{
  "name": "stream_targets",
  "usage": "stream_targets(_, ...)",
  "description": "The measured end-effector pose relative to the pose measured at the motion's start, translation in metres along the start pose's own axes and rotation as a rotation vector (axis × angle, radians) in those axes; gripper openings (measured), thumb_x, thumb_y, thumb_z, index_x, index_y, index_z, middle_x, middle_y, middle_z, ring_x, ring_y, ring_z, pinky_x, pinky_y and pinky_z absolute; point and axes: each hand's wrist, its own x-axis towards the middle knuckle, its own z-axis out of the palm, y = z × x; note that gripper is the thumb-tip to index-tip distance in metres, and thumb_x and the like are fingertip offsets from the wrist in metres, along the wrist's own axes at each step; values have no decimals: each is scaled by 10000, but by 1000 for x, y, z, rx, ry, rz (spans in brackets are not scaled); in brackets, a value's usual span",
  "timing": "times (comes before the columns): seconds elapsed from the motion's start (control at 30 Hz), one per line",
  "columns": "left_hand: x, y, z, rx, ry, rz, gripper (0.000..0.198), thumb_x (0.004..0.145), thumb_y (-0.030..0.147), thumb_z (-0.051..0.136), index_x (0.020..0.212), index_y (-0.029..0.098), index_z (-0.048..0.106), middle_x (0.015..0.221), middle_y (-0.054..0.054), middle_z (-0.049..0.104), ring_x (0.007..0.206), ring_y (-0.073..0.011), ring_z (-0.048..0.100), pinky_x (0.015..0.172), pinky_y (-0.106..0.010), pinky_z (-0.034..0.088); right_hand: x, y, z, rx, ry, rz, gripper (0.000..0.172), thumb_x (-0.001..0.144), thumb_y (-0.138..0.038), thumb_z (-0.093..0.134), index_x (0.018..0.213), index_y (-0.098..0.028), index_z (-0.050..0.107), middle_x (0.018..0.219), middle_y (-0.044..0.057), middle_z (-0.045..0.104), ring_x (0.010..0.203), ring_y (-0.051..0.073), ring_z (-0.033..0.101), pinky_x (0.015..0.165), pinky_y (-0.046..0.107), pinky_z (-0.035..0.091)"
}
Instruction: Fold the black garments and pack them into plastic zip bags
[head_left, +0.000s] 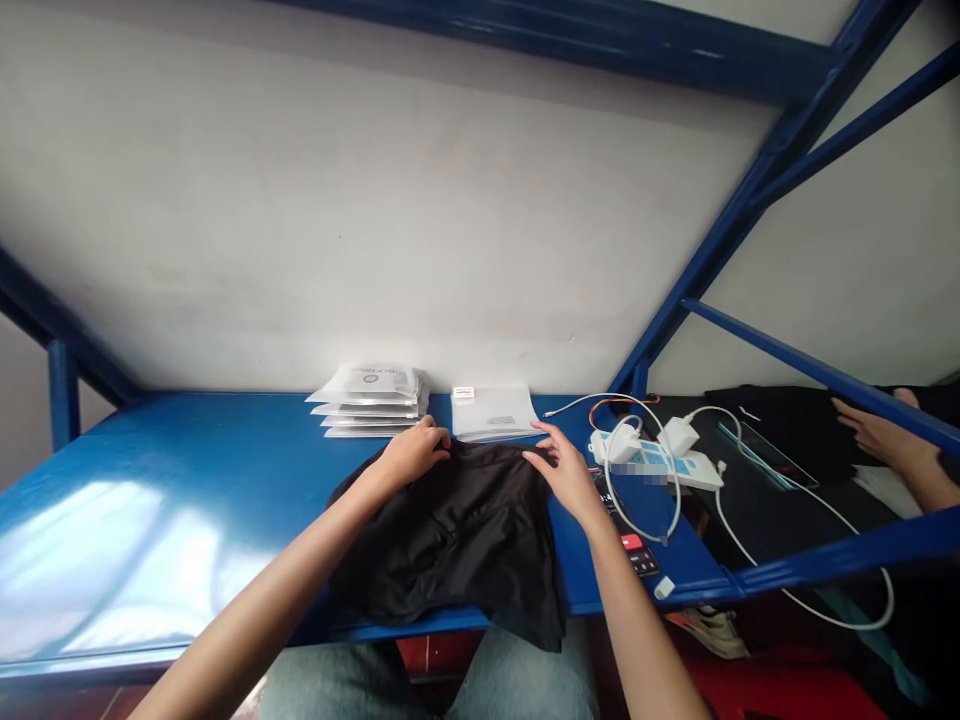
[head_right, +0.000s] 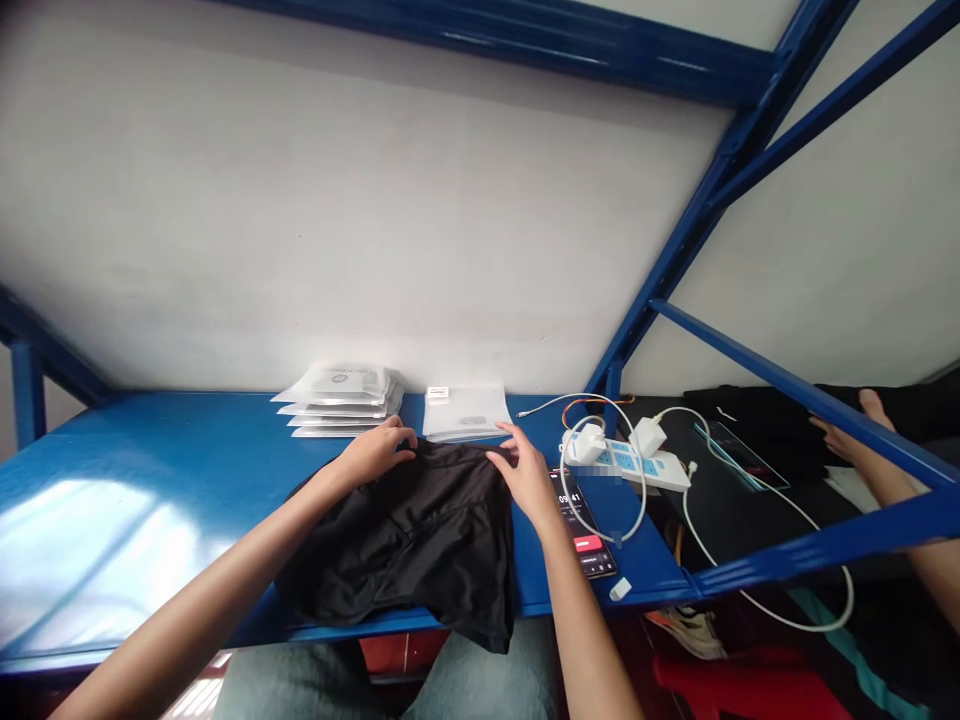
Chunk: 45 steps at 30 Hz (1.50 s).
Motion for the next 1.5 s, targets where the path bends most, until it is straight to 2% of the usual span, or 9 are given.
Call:
stream_targets(0.13, 16, 10, -2, 34, 80, -20, 244, 1008, 198, 473, 1086, 186, 704, 1082, -114, 700, 961, -243, 720, 845, -324, 548, 12, -17, 0, -103, 151, -115, 459, 981, -385, 541, 1413, -232, 564, 1176, 121, 645, 1027, 265, 662, 977, 446, 536)
stream_targets(0.27, -4, 21, 4, 98, 208, -39, 397, 1050, 193, 399, 1419, 170, 546, 1469, -206, 539, 1202, -288, 663, 986, -418, 537, -22, -28, 3, -261, 210, -195, 422, 1044, -382, 450, 1425, -250, 573, 1320, 151, 601, 1255, 306, 589, 1090, 486, 487)
stream_targets(0.33, -35, 22, 15, 140, 262, 18, 433, 1068, 272, 417, 1483, 187, 505, 1552, -194, 484, 1335, -300, 586, 1096, -450, 485, -55, -31, 7, -309, 140, -172, 417, 1061, -398, 426, 1433, -283, 576, 1375, 135, 609, 1300, 305, 580, 1106, 494, 490)
stream_targets(0.5, -121, 16, 48, 210, 199, 74, 547, 1030, 499, 502, 1549, 330, 454, 1608, -119, 456, 1472, -365, 437, 1157, -620, 384, -130, -41, 28, -445, -172, -216, 560, 1051, -441, 478, 1595, -363, 370, 1677, 38, 348, 1531, 327, 351, 1212, 544, 399)
stream_targets(0.67, -148, 9, 53, 226, 160, 35, 669, 1002, 585, 499, 1613, 390, 308, 1679, -112, 322, 1517, -379, 360, 1157, -636, 364, -152, -43, 33, -480, -363, -225, 686, 1014, -532, 537, 1621, -438, 232, 1707, 28, 223, 1543, 360, 294, 1195, 612, 395)
stream_targets(0.97, -148, 0, 51, 186, 160, -50, 765, 966, 676, 489, 1624, 337, 295, 1687, -110, 291, 1530, -358, 340, 1188, -594, 337, -135, -35, -5, -444, -519, -177, 648, 1037, -565, 472, 1613, -461, 194, 1718, 0, 162, 1574, 296, 213, 1253, 592, 272)
stream_targets(1.27, -171, -13, 58, 267, 238, -242, 873, 913, 738, 517, 1580, 185, 419, 1639, -210, 357, 1500, -388, 389, 1167, -566, 371, -115, -32, -1, -347, -511, -155, 486, 1075, -533, 382, 1554, -455, 393, 1697, -16, 293, 1569, 242, 267, 1265, 559, 234)
stream_targets(1.4, -147, -24, 22, 144, 217, -279, 678, 913, 732, 536, 1336, 221, 680, 1367, -191, 677, 1248, -387, 651, 960, -489, 542, -73, -44, 2, -263, -470, -176, 411, 1038, -538, 476, 1385, -384, 634, 1520, 34, 578, 1432, 273, 499, 1167, 506, 394)
stream_targets(1.5, -102, -50, -19, -120, 225, -78, 439, 1002, 589, 494, 1202, 285, 739, 1097, -67, 793, 971, -257, 745, 825, -331, 563, -25, -47, 8, -144, -402, -172, 270, 982, -425, 597, 1173, -312, 751, 1183, 42, 771, 1090, 244, 709, 987, 392, 515)
